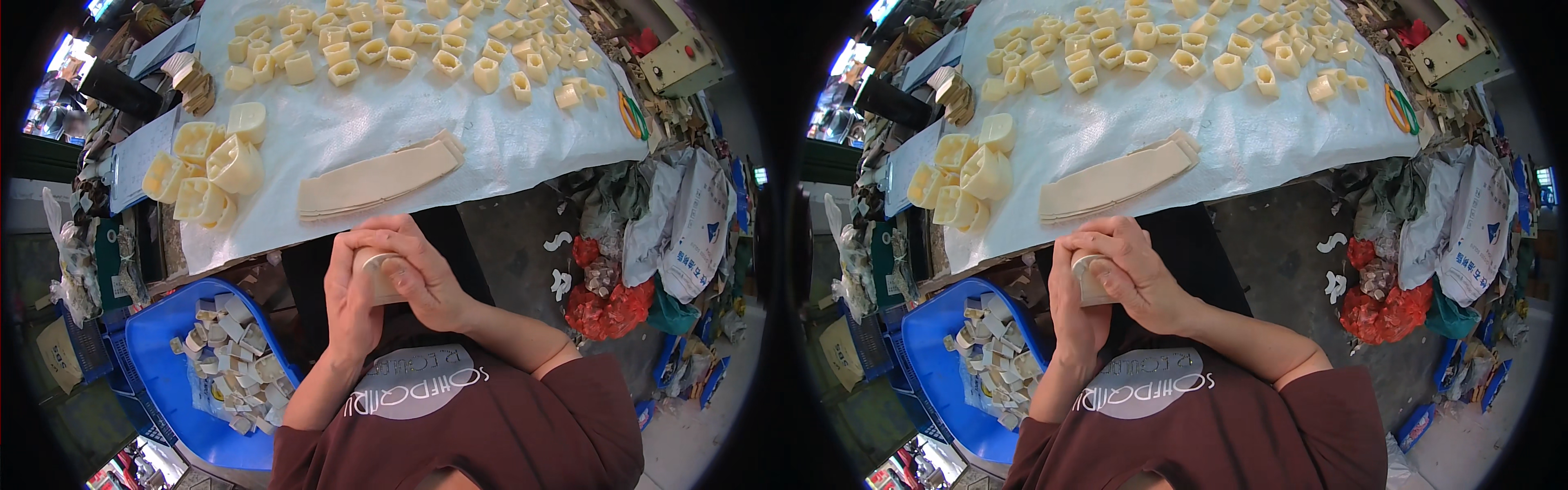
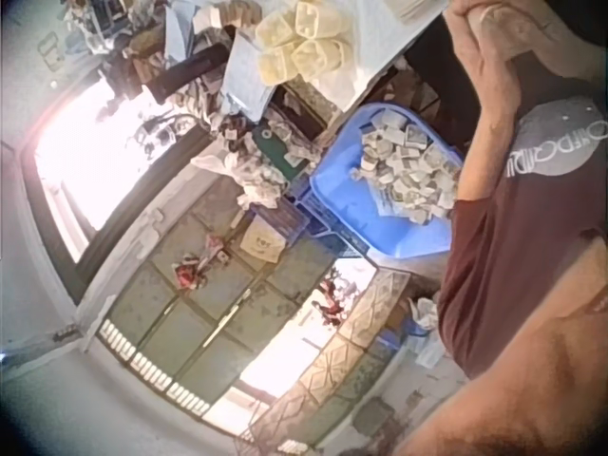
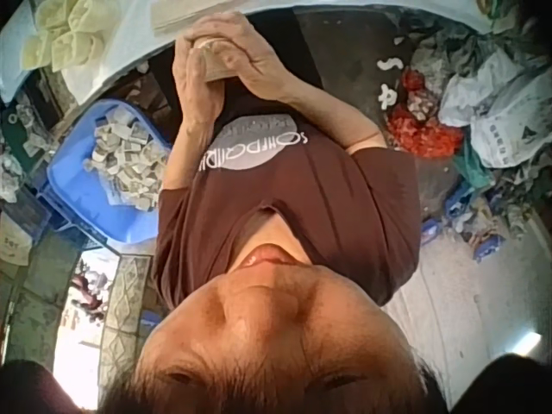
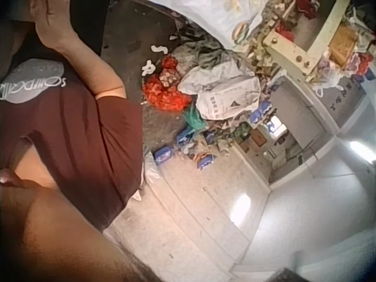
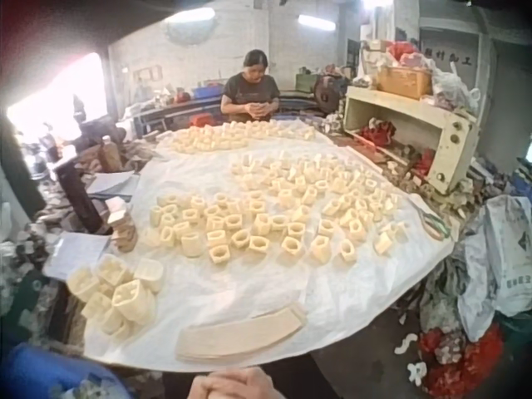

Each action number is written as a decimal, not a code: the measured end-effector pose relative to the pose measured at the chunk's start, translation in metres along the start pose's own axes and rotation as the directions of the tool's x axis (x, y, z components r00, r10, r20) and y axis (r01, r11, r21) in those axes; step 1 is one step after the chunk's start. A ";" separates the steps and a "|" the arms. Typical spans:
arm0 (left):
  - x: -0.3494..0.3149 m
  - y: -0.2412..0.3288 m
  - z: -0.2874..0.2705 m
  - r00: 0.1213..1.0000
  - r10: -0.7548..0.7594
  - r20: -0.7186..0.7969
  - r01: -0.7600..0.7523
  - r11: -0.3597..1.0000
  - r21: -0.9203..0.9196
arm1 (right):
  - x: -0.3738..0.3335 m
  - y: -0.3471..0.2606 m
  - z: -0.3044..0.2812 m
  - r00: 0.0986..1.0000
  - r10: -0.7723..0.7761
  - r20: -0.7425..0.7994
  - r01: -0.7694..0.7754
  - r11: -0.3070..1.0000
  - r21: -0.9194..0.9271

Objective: The person repeatedly picks a small plastic mold and a flat plastic sheet, inserts the sheet into the mold, presses the edges to form a shape, and places the assembled unit on the table. This cycle continues throughout the clip.

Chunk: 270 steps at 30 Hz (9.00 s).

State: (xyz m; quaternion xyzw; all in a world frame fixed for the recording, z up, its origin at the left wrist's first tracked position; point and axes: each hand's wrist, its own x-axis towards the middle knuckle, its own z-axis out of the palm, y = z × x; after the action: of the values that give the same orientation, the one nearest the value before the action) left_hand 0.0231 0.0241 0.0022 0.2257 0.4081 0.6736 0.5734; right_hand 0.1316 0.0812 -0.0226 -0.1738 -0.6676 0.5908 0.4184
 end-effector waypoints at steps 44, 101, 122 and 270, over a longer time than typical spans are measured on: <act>-0.120 0.058 -0.218 0.515 0.835 -0.192 0.552 -0.152 0.820 | 0.088 0.015 -0.025 0.931 -0.022 0.365 0.312 0.570 -0.760; 0.070 0.141 -0.120 0.503 0.845 0.181 0.054 -0.240 0.969 | 0.046 -0.062 -0.101 0.960 -0.083 -0.268 0.146 0.964 0.223; 0.064 0.163 -0.134 0.667 0.673 -0.320 -0.712 0.702 -0.009 | 0.036 -0.053 -0.062 0.936 0.119 -0.331 -0.069 0.985 0.157; -0.016 0.024 -0.022 0.912 0.344 0.221 -0.390 0.568 0.724 | 0.012 -0.017 -0.002 0.961 0.252 -0.116 -0.198 0.915 0.351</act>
State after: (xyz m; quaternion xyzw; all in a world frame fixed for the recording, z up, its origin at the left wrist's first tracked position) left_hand -0.0036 0.0028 0.0116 0.5411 0.5787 0.5393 0.2852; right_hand 0.1308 0.0867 -0.0023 -0.2221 -0.4969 0.7247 0.4226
